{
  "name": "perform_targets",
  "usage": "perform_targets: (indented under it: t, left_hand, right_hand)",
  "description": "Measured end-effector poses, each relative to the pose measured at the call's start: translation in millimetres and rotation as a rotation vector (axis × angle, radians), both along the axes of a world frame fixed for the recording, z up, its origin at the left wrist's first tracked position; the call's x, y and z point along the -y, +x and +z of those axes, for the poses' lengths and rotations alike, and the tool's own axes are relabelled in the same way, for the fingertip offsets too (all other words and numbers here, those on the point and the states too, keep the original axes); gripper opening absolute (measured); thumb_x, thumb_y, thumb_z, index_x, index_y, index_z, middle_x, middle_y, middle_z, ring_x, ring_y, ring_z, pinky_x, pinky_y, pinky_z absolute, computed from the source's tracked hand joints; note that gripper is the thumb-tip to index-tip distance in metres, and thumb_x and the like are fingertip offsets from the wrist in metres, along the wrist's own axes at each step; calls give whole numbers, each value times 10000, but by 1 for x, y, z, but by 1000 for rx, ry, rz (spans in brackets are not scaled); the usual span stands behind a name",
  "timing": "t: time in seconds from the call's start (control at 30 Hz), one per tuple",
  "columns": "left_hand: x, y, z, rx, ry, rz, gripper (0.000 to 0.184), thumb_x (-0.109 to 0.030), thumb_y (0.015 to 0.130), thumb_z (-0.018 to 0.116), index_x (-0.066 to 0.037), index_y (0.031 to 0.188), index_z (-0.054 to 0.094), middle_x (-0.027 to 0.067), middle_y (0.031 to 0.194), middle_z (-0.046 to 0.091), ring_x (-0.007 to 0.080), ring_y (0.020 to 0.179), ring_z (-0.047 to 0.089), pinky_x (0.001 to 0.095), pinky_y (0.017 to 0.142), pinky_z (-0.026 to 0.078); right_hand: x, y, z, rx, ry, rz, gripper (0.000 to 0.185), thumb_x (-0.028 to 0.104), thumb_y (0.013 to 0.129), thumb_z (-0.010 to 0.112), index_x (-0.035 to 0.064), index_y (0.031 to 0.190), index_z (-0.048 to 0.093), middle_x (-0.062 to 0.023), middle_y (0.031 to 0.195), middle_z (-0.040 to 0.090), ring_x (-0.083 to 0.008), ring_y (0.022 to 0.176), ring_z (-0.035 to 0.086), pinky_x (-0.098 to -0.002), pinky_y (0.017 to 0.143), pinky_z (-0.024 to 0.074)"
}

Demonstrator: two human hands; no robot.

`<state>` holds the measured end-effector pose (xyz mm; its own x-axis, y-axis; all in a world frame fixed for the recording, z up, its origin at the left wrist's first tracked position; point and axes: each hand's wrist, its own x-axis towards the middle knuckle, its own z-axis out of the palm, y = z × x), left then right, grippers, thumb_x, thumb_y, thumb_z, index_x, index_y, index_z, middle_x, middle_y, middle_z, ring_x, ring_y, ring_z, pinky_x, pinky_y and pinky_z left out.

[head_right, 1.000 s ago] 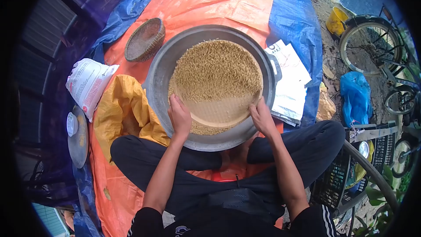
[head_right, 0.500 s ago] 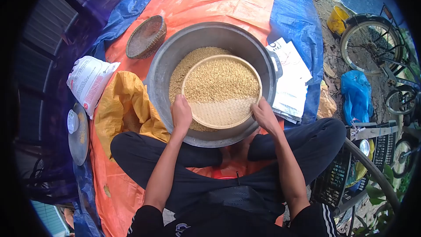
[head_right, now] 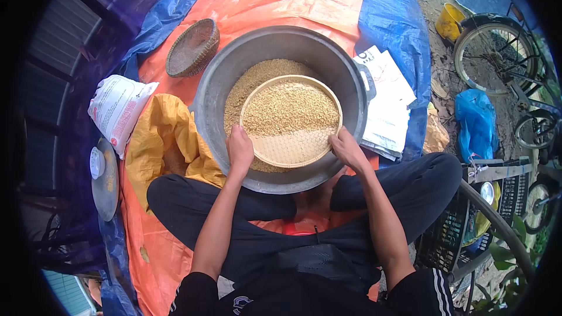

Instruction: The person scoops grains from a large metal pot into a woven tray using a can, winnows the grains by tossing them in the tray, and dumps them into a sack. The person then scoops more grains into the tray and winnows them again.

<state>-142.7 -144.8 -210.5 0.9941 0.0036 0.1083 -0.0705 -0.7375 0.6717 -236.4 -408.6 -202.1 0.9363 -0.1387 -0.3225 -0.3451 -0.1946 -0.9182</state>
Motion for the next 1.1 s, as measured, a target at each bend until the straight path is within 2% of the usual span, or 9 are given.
perform_targets:
  t: [0.17, 0.23, 0.27, 0.37, 0.47, 0.7, 0.73, 0.9, 1.1]
  left_hand:
    - [1, 0, 4, -98, 5, -4, 252, -121, 950, 408, 67, 869, 556, 284, 763, 602, 463, 765, 594, 521, 682, 419]
    - [-5, 2, -6, -91, 19, -36, 260, -132, 950, 413, 66, 873, 563, 286, 775, 604, 465, 775, 592, 516, 683, 422]
    - [-7, 2, -14, -89, 22, -50, 268, -142, 951, 418, 66, 877, 571, 289, 787, 606, 467, 786, 590, 511, 684, 426]
    - [-19, 9, -25, -2, 85, -94, 278, -159, 946, 430, 71, 898, 579, 291, 821, 604, 478, 814, 577, 490, 684, 434]
    - [-37, 27, -41, 74, 156, -136, 307, -182, 952, 425, 73, 908, 590, 286, 862, 620, 468, 827, 585, 493, 711, 440]
    - [-29, 18, -33, 47, 186, -105, 315, -188, 962, 417, 69, 881, 579, 281, 829, 610, 471, 813, 568, 488, 718, 426]
    - [-24, 13, -27, 57, 154, -96, 307, -178, 966, 412, 68, 865, 565, 284, 808, 598, 475, 797, 559, 488, 702, 419]
    - [-2, 4, -1, 42, 36, 13, 304, -182, 968, 399, 59, 883, 563, 272, 799, 598, 459, 784, 567, 481, 698, 416]
    - [-7, 7, 1, -21, -50, 38, 292, -174, 976, 391, 64, 916, 550, 276, 786, 587, 470, 777, 556, 498, 692, 399]
  right_hand:
    - [9, 3, -15, -108, -97, -16, 226, 153, 905, 394, -3, 967, 544, 11, 716, 500, -79, 600, 446, -247, 519, 371]
    - [0, 0, -10, 90, -90, -82, 331, 153, 866, 388, -68, 1014, 584, -93, 759, 628, -184, 667, 574, -346, 622, 466]
    - [2, 0, -14, 22, -125, -86, 352, 169, 867, 384, -56, 1033, 598, -105, 821, 667, -219, 738, 611, -381, 687, 485]
    - [7, 10, -61, 155, -176, -53, 411, 261, 878, 471, -128, 803, 579, -299, 700, 598, -391, 677, 637, -458, 656, 491]
    - [-5, 7, -26, 124, -274, -125, 433, 271, 858, 475, -148, 823, 577, -342, 800, 611, -446, 781, 643, -477, 749, 505]
    - [-11, 3, -8, 102, -198, -145, 392, 257, 892, 447, -126, 947, 508, -318, 821, 616, -438, 831, 632, -464, 765, 490]
    - [-11, 5, -11, 18, -209, -127, 399, 243, 879, 489, -152, 866, 547, -347, 857, 608, -434, 851, 639, -468, 794, 498]
    - [-10, 3, -30, 181, -209, -187, 387, 257, 906, 442, -121, 986, 468, -340, 845, 593, -483, 876, 595, -489, 793, 448]
    - [-8, 10, -25, 75, -121, -159, 316, 209, 934, 408, -76, 1065, 444, -297, 936, 583, -460, 900, 572, -463, 799, 438]
